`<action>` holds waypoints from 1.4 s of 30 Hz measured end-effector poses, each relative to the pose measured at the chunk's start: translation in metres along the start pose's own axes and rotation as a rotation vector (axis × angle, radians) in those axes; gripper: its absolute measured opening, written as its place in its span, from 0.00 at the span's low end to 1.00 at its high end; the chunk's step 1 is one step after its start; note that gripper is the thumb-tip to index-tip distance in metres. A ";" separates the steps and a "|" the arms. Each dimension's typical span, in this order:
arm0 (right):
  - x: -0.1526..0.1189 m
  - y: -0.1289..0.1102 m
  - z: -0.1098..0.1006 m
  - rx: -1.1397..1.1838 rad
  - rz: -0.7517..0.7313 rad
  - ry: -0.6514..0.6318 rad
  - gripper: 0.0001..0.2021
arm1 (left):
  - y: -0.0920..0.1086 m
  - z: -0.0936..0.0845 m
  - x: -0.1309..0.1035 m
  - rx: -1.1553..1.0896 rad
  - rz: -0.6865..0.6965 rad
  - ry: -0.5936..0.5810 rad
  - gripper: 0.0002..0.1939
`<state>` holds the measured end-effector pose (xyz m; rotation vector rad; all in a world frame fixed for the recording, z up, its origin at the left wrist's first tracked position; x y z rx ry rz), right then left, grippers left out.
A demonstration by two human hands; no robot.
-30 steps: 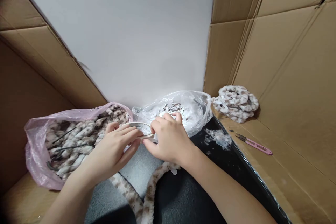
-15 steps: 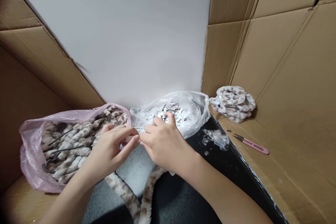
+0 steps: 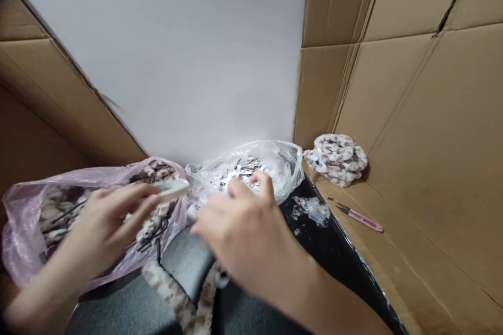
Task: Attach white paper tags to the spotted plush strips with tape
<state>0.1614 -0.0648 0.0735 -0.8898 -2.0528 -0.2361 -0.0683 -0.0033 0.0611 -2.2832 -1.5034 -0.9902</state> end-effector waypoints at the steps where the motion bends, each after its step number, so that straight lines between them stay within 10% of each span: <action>1: 0.003 0.011 0.001 0.018 0.091 -0.018 0.11 | 0.003 0.011 -0.011 0.007 0.017 -0.111 0.14; 9: 0.009 0.067 0.021 0.473 0.368 -0.052 0.10 | 0.000 0.096 -0.081 0.194 -0.027 -0.401 0.17; 12: 0.005 0.075 0.014 0.444 0.361 0.068 0.03 | -0.001 0.104 -0.082 0.216 0.038 -0.452 0.17; 19: -0.006 0.102 -0.002 0.500 0.474 0.374 0.30 | 0.033 0.102 -0.073 0.137 0.039 -0.343 0.14; 23: -0.049 0.093 0.032 0.611 0.596 0.244 0.37 | 0.062 0.114 -0.084 0.001 0.013 -0.606 0.15; 28: -0.133 0.070 0.089 0.609 0.911 0.024 0.49 | 0.070 0.126 -0.092 -0.124 -0.062 -0.654 0.11; 42: -0.114 0.059 0.089 0.534 0.843 0.266 0.42 | 0.060 0.133 -0.123 -1.162 -0.962 -0.891 0.24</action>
Point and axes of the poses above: each hand's wrist, its own x-axis towards the middle knuckle, its own z-axis out of the palm, y = z × x, the point moved 3 cm from there along x, towards the middle knuckle, and after that the axes turned 14 degrees about y, right-handed, at the moved point
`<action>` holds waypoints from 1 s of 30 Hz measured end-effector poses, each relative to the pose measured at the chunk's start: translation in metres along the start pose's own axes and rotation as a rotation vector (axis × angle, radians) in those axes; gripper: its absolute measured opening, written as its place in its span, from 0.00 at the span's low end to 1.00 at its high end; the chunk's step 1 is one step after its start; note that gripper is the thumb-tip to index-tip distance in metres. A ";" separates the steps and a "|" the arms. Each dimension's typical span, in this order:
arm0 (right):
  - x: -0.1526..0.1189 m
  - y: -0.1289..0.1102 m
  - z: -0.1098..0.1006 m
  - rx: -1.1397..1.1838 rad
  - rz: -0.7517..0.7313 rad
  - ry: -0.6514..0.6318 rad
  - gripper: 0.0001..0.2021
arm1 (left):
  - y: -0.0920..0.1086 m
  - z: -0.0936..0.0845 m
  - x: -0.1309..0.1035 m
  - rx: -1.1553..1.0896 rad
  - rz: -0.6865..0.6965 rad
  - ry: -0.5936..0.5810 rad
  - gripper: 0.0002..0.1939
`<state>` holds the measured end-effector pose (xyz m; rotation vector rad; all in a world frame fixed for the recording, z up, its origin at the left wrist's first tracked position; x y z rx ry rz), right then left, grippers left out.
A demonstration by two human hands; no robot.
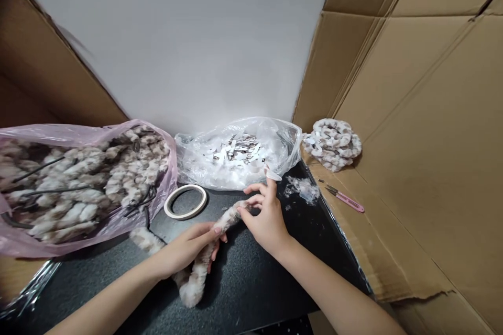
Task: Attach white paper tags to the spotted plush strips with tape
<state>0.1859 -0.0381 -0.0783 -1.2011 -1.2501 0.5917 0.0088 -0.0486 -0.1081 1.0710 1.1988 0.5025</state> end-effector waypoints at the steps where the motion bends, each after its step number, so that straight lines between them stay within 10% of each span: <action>1: -0.002 0.000 0.002 -0.024 -0.034 0.000 0.43 | -0.001 0.001 0.000 -0.039 -0.009 -0.001 0.24; 10: -0.039 0.006 0.022 -0.017 -0.294 -0.073 0.44 | -0.002 0.012 -0.001 -0.262 -0.075 0.020 0.20; 20: -0.052 0.014 0.031 0.144 -0.088 -0.109 0.41 | 0.001 0.012 -0.003 -0.037 0.108 -0.076 0.23; 30: -0.007 0.006 -0.006 0.053 -0.085 -0.246 0.49 | -0.003 0.009 0.005 -0.229 0.049 -0.027 0.19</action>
Point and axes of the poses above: each hand's wrist, its own x-axis towards the middle knuckle, its own z-axis out of the palm, y = z × x, the point moved 3 cm from there along x, towards the middle knuckle, and after that the axes turned 14 degrees about y, right-handed, at the moved point
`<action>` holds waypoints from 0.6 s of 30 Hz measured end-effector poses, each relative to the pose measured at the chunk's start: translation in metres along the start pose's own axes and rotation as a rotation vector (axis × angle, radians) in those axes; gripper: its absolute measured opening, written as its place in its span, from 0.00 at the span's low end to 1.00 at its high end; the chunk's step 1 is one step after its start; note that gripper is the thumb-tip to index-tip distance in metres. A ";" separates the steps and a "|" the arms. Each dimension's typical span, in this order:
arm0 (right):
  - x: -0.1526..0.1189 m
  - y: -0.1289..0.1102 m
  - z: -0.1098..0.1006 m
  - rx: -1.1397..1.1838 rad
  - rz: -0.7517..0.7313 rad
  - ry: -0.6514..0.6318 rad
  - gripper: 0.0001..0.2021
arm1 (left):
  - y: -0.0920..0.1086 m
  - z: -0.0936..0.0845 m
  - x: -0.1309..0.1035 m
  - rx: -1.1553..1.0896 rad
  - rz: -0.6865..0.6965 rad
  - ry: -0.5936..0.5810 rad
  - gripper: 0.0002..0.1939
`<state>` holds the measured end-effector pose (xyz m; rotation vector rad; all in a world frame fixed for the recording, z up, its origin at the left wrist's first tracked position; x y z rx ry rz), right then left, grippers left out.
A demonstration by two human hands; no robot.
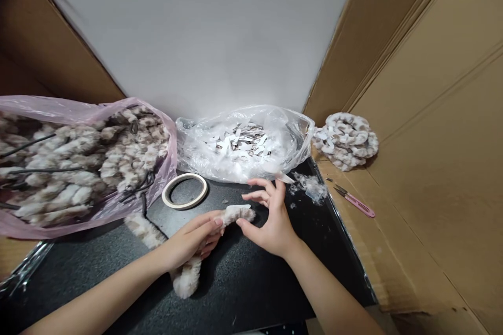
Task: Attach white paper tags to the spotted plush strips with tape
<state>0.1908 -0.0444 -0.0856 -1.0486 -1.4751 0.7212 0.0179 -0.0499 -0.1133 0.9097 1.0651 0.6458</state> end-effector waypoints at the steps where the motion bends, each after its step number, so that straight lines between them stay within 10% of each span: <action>1: 0.002 0.004 -0.003 -0.050 0.032 -0.053 0.49 | 0.000 -0.001 0.000 0.014 0.019 0.006 0.19; 18: 0.001 0.017 -0.006 -0.102 -0.032 -0.083 0.41 | 0.005 -0.005 0.001 0.011 0.060 0.082 0.10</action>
Point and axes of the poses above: each hand's wrist, its own x-axis towards the middle knuckle, its own z-axis out of the palm, y = z × x, the point moved 3 cm from there along x, towards the middle knuckle, and after that the axes turned 14 degrees about y, right-handed, at the moved point
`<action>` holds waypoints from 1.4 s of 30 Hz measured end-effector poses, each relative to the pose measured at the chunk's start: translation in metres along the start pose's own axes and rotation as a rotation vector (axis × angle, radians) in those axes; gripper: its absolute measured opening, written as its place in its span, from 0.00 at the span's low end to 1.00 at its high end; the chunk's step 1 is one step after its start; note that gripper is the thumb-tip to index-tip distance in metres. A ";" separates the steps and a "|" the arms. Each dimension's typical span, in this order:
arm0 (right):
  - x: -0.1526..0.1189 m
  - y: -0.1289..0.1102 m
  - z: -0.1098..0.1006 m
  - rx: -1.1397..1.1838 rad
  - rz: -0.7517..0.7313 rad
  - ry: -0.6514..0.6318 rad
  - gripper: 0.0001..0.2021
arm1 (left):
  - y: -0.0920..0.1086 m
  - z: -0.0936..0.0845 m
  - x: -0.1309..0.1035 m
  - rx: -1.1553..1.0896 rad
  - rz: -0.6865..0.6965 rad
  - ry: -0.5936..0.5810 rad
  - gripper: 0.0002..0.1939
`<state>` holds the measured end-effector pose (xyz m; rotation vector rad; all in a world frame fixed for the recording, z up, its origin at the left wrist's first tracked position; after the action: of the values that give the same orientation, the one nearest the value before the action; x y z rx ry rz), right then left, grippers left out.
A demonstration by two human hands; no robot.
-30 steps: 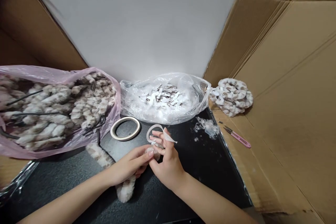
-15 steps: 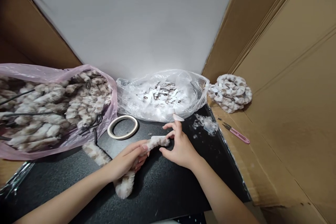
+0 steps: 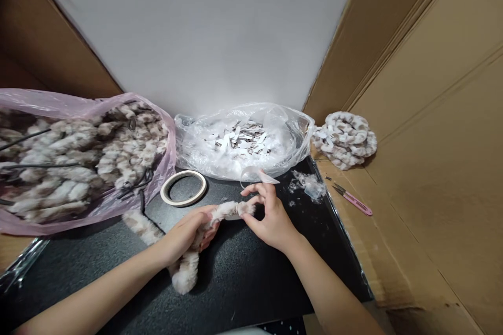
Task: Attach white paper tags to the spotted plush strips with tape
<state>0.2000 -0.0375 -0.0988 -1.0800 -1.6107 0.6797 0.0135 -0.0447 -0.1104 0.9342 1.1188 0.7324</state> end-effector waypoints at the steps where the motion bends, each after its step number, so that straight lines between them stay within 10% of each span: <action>1: 0.000 -0.001 -0.001 0.022 0.009 0.036 0.41 | 0.000 -0.001 0.000 -0.003 -0.006 0.006 0.10; 20: 0.003 -0.003 0.014 0.405 0.408 0.182 0.41 | 0.007 0.001 -0.005 0.343 0.253 0.020 0.20; 32: -0.020 -0.019 0.032 0.144 -0.005 0.161 0.39 | 0.003 0.005 -0.007 0.139 0.084 -0.001 0.25; 42: -0.020 -0.025 0.033 0.073 -0.015 0.091 0.37 | 0.027 0.006 -0.015 0.470 0.327 -0.048 0.18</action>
<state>0.1616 -0.0634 -0.0961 -1.0304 -1.5039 0.6649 0.0136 -0.0472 -0.0795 1.5515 1.1301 0.7164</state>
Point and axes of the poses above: each hand's wrist, its own x-axis towards the middle knuckle, its own z-axis out of the palm, y = z × x, the point moved 3 cm from there along x, towards the middle knuckle, and after that the axes turned 14 degrees about y, right-handed, at the moved point
